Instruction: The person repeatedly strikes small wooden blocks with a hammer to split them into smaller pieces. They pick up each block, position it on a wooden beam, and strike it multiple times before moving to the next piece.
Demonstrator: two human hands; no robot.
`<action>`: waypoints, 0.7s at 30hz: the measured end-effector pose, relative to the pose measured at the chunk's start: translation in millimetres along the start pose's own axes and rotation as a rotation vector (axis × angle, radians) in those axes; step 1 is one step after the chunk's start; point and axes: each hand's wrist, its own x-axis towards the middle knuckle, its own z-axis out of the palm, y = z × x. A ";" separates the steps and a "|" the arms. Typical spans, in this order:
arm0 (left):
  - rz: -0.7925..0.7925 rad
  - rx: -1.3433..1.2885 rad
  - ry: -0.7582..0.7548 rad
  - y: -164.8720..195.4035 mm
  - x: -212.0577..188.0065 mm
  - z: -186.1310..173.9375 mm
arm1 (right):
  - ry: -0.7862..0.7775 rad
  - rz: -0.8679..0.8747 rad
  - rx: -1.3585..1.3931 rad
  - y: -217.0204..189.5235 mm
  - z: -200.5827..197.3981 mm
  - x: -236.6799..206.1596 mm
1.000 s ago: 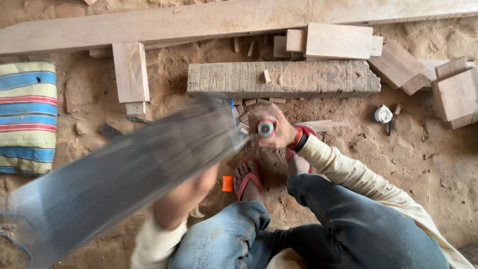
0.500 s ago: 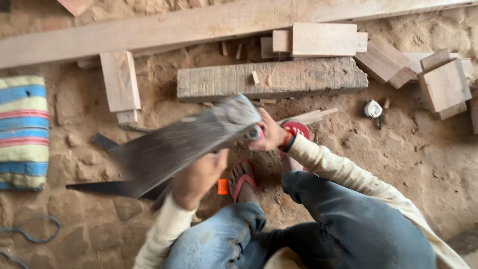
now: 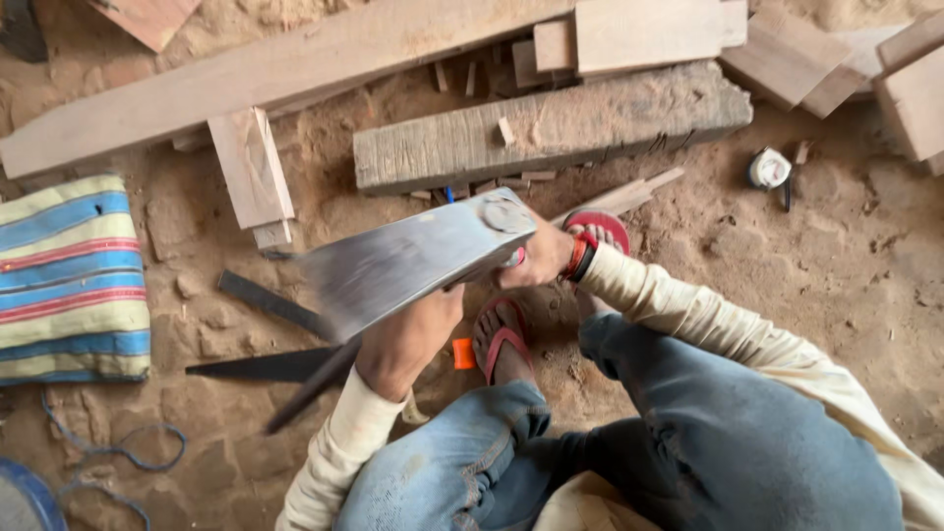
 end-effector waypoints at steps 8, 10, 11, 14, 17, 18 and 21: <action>-0.009 -0.392 0.667 22.2 -22.8 -104.2 | -0.179 0.035 -0.247 34.1 -19.4 -9.0; 0.029 -0.406 0.598 9.4 -24.4 -85.7 | -0.173 0.064 -0.248 46.1 -17.8 -17.1; 0.042 -0.391 0.456 2.3 -23.1 -67.9 | -0.118 0.056 -0.229 50.1 -14.4 -23.5; 0.356 0.504 0.011 -9.3 -11.5 -2.7 | -0.009 0.028 -0.227 56.6 -19.9 -34.8; 0.089 0.312 -0.066 -6.7 -5.0 9.8 | -0.058 -0.006 -0.353 56.6 -29.3 -39.6; -0.139 -0.044 -0.114 -0.9 -7.3 0.2 | -0.069 -0.054 -0.486 55.5 -29.8 -40.8; 0.132 -0.173 0.111 19.3 -14.1 -46.5 | -0.115 0.030 -0.586 51.4 -30.0 -35.9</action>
